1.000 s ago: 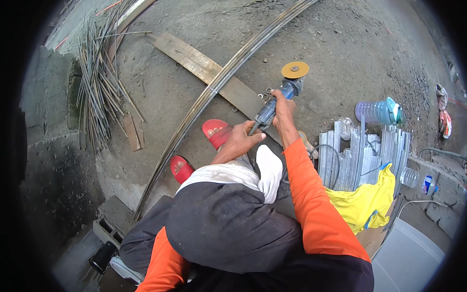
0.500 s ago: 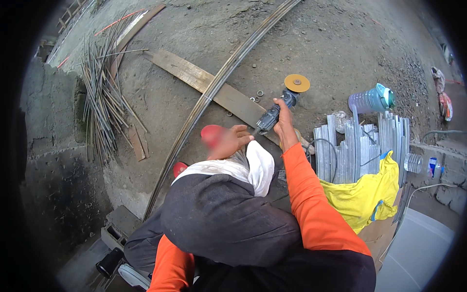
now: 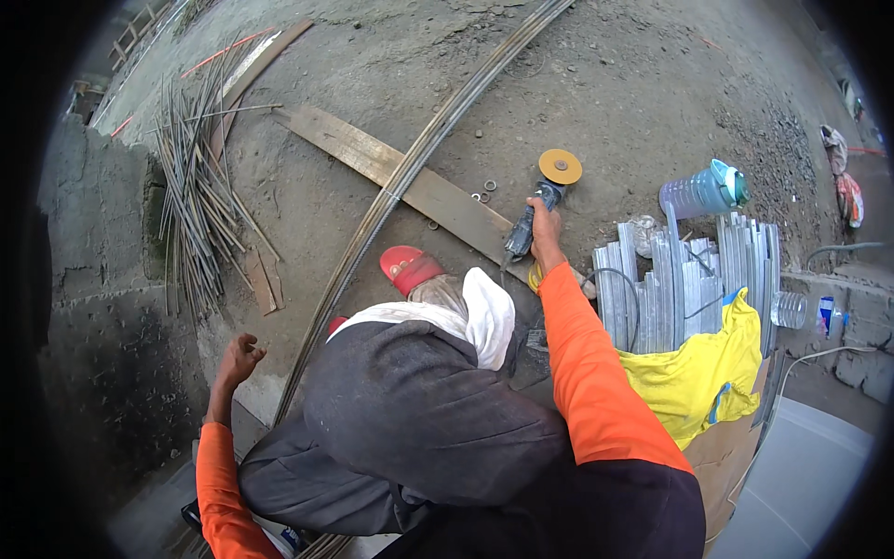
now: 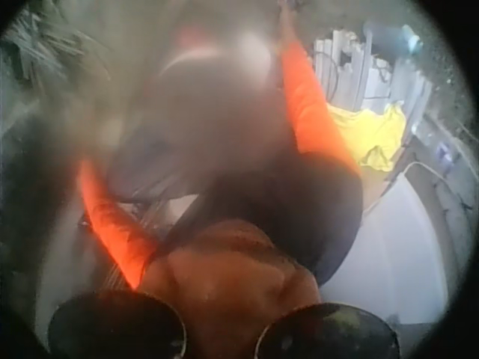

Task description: The person aligns several steel rods on a wooden plank and uses an angle grinder to cut them. After cutting, the person gathers the cut pieces and places them into a pile.

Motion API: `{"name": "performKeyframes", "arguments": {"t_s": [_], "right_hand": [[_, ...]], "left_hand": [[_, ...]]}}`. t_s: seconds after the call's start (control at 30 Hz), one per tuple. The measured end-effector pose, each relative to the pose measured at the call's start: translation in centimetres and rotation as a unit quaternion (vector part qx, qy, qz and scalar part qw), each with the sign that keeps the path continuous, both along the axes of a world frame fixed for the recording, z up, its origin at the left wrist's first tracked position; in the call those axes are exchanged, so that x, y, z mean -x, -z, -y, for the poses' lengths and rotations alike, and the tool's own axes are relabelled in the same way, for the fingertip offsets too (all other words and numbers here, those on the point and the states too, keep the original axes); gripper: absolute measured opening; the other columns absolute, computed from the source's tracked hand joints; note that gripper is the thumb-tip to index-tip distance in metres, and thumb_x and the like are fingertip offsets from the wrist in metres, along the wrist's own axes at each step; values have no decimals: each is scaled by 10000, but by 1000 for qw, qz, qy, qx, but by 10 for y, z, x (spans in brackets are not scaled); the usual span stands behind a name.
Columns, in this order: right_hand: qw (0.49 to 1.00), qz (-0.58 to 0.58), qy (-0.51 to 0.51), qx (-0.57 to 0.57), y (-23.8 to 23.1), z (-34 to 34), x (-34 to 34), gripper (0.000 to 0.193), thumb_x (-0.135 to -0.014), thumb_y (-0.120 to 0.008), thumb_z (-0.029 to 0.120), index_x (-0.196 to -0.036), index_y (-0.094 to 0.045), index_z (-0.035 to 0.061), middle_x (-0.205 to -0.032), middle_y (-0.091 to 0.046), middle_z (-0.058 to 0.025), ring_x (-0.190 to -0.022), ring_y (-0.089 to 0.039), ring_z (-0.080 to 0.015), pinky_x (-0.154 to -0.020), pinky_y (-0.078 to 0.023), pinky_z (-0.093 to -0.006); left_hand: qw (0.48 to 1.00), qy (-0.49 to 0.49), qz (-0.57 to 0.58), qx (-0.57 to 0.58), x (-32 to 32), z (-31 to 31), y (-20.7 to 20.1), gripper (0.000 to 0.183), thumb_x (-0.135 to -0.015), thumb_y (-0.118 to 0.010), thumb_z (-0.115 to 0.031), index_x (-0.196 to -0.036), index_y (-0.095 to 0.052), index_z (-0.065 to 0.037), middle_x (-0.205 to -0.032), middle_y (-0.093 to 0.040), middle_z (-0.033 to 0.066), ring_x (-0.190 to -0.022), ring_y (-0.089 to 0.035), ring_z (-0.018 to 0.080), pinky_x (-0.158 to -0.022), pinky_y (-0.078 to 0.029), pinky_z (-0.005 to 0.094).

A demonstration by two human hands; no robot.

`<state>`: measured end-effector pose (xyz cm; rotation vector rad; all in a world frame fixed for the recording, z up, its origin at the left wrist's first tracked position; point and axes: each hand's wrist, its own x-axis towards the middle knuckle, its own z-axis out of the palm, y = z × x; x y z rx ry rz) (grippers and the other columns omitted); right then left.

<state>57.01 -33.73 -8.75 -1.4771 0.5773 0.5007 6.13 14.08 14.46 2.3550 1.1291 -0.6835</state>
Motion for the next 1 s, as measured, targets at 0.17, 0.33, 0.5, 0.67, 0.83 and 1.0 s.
{"name": "performKeyframes", "arguments": {"t_s": [0.17,0.33,0.5,0.67,0.83,1.0], "right_hand": [[995,12,-5,100,28,44,-27,480,-805,-788,359,-1063,-683,-32,-993,-696,-136,-921,-662,-230,-835,-514,-411],[980,37,-109,161,0,-7,13,509,-836,-800,402,-1068,-701,-40,-961,-710,-108,-825,-661,-209,-773,-519,-389],[953,94,-137,254,2,13,12,589,-836,-797,483,-1089,-730,-45,-1054,-753,-214,-1008,-719,-303,-920,-520,-414],[871,195,-161,421,-49,14,38,582,-930,-772,352,-1311,-591,-50,-1090,-711,-199,-983,-693,-271,-907,-533,-403],[777,193,-525,288,-117,-54,31,350,-972,-715,279,-1141,-671,-25,-927,-725,-132,-865,-693,-212,-802,-549,-370],[584,240,-722,282,-122,-181,-23,356,-1016,-613,287,-1162,-691,-27,-1075,-724,-248,-1024,-705,-398,-895,-542,-465]], "left_hand": [[987,-128,-3,92,-13,-10,31,528,-904,-789,-271,-1266,-667,92,-1102,-745,312,-1037,-750,376,-916,-574,446],[996,-68,30,44,12,-2,65,530,-951,-740,-303,-1290,-660,97,-1169,-740,302,-1106,-739,371,-954,-567,434],[988,-91,99,80,-20,37,131,484,-1019,-636,-307,-1298,-656,88,-1238,-707,316,-1202,-683,423,-1041,-520,459],[985,-109,124,41,-5,53,188,452,-1046,-590,-306,-1291,-666,66,-1221,-702,316,-1198,-660,441,-1036,-501,484],[928,-250,155,228,17,39,205,396,-1017,-688,-304,-1187,-722,52,-1000,-764,122,-929,-695,210,-857,-526,360],[882,-340,152,289,20,27,208,283,-994,-743,-297,-1031,-757,-17,-878,-686,-13,-781,-565,97,-728,-470,300]]}}
